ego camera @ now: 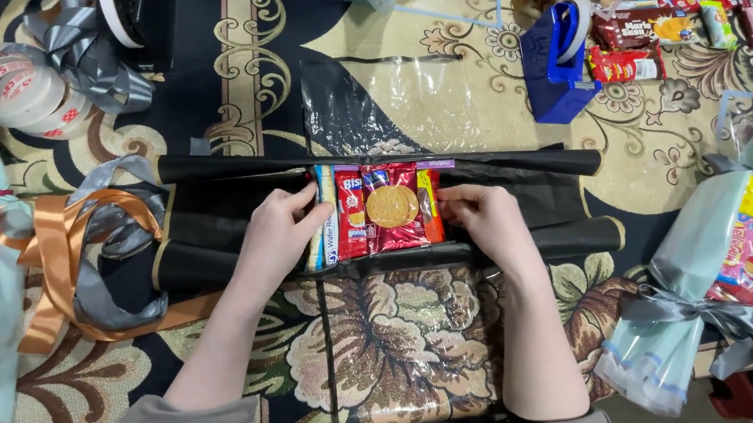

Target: Wrapping snacks in black paper and clear plastic to create a gift bouquet

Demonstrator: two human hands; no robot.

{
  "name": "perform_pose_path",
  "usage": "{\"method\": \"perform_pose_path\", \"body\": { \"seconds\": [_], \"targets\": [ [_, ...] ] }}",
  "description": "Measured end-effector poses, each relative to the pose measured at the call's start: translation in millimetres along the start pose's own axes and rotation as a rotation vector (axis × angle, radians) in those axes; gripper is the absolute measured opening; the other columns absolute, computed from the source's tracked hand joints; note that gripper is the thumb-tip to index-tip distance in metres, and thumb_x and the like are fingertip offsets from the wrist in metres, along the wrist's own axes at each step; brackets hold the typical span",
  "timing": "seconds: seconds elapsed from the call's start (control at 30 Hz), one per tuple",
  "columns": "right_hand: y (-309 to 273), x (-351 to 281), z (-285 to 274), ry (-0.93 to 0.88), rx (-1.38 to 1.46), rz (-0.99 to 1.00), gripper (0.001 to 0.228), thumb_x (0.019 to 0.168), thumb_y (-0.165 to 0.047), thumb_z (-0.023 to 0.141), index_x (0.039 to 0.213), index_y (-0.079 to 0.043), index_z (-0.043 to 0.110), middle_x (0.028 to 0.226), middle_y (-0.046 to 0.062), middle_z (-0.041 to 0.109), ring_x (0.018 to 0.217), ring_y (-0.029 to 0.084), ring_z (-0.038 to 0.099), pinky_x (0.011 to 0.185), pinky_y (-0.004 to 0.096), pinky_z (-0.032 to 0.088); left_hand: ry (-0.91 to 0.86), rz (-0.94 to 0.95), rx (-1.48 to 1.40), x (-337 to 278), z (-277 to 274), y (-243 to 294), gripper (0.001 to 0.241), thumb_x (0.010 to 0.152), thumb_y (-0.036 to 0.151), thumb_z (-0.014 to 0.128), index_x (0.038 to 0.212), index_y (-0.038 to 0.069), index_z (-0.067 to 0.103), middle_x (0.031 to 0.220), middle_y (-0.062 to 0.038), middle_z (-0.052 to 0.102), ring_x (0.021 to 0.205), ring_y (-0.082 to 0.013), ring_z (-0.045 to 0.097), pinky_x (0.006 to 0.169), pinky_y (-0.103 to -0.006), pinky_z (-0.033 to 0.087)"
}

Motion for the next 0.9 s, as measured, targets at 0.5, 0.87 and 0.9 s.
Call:
{"method": "perform_pose_path", "body": {
  "seconds": [0.5, 0.87, 0.9],
  "targets": [
    [-9.8, -12.5, -22.6, -0.008, -0.052, 0.116, 0.026, 0.095, -0.038, 0.067, 0.100, -0.018, 0.082, 0.087, 0.008, 0.081, 0.095, 0.031, 0.076, 0.089, 0.042, 0.055, 0.031, 0.024, 0.002, -6.9, 0.5, 6.4, 0.057, 0.093, 0.044, 0.070, 0.142, 0.016, 0.063, 0.118, -0.014, 0.067, 0.113, -0.0312, 0.068, 0.095, -0.0428, 0.053],
    [-2.5, -3.5, -6.8, -0.012, -0.279, 0.104, 0.022, 0.092, -0.035, 0.068, 0.104, -0.019, 0.076, 0.096, 0.005, 0.080, 0.102, 0.034, 0.073, 0.091, 0.047, 0.055, 0.045, 0.036, 0.007, -4.0, 2.4, 2.2, 0.056, 0.093, 0.042, 0.071, 0.141, 0.015, 0.064, 0.118, -0.015, 0.068, 0.112, -0.0318, 0.068, 0.093, -0.0433, 0.054],
    [-4.3, -3.5, -5.3, 0.009, -0.360, 0.085, 0.021, 0.094, -0.036, 0.067, 0.104, -0.020, 0.075, 0.095, 0.003, 0.080, 0.102, 0.033, 0.074, 0.091, 0.046, 0.055, 0.048, 0.038, 0.004, -1.9, 3.1, -0.7, 0.056, 0.093, 0.042, 0.072, 0.141, 0.015, 0.064, 0.118, -0.015, 0.068, 0.112, -0.0313, 0.068, 0.093, -0.0429, 0.054]
  ]
}}
Point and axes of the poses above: each hand's wrist, its own x-axis towards the middle knuckle, its own z-axis out of the palm, y = z × x, the point moved 5 cm from there along x, towards the middle knuckle
